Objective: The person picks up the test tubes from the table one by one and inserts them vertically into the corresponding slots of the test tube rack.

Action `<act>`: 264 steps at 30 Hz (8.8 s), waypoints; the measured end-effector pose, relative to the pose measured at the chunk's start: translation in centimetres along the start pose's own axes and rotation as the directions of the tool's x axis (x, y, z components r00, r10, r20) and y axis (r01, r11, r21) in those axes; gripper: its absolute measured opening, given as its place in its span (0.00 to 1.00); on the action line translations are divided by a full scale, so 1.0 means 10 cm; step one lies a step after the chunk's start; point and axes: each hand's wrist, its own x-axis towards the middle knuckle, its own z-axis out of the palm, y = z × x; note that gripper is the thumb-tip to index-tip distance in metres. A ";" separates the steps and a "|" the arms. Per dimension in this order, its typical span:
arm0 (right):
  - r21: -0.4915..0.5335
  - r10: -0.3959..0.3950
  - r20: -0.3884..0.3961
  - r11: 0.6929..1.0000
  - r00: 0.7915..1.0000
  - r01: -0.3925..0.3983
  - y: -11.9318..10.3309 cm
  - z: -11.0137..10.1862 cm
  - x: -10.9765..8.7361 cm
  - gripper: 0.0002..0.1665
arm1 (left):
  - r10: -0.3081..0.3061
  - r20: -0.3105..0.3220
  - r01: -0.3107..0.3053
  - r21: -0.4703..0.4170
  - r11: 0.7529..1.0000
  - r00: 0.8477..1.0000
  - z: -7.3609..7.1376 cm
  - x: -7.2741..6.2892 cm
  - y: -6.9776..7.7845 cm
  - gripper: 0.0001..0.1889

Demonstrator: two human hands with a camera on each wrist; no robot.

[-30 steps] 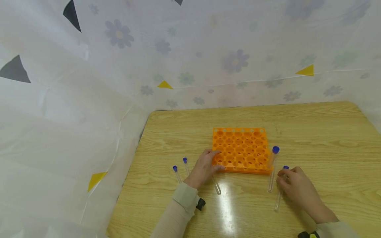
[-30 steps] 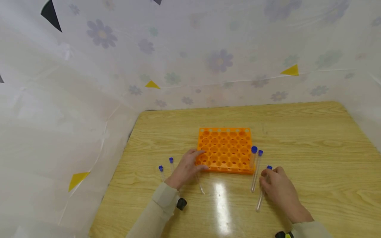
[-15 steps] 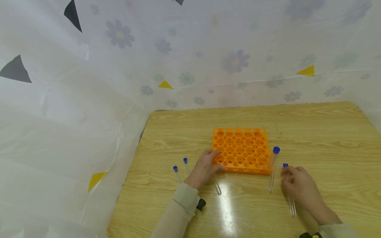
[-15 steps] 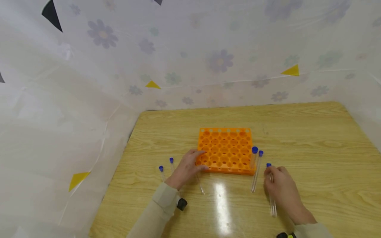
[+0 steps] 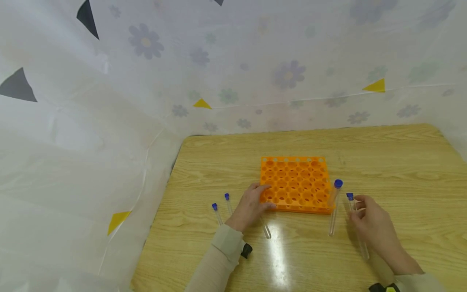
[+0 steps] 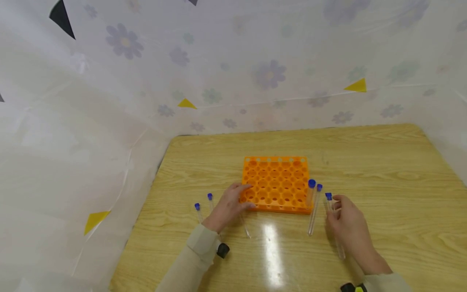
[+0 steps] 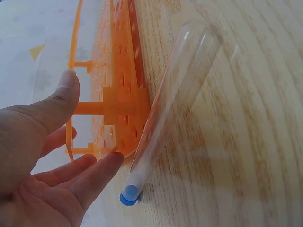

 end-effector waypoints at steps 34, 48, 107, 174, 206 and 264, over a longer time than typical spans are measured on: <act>0.135 -0.042 -0.086 0.989 0.995 0.053 -0.16 -0.25 0.13 0.15 | 0.031 -0.018 -0.030 0.020 0.999 0.999 0.01 0.00 -0.02 0.34; 0.169 -0.146 -0.172 0.970 0.974 0.176 -0.27 -0.27 0.23 0.15 | 0.022 -0.020 -0.021 0.017 1.000 1.000 0.02 0.01 -0.01 0.34; 0.447 -0.227 -0.245 0.836 0.942 0.318 -0.53 -0.12 0.43 0.16 | 0.024 -0.020 -0.023 0.033 0.999 1.000 0.01 0.00 0.00 0.34; 0.301 -0.153 -0.161 0.933 0.975 0.196 -0.33 -0.02 0.39 0.19 | 0.007 -0.013 -0.007 -0.006 1.000 1.000 0.01 0.00 -0.01 0.34; 0.104 -0.101 -0.016 0.989 0.995 0.102 -0.04 0.15 0.34 0.10 | 0.032 -0.029 -0.031 0.023 0.999 0.999 0.03 0.01 -0.03 0.34; -0.046 0.027 0.177 0.999 0.984 -0.019 0.05 0.17 0.37 0.13 | 0.029 -0.021 -0.029 0.026 0.999 0.999 0.01 0.00 -0.03 0.34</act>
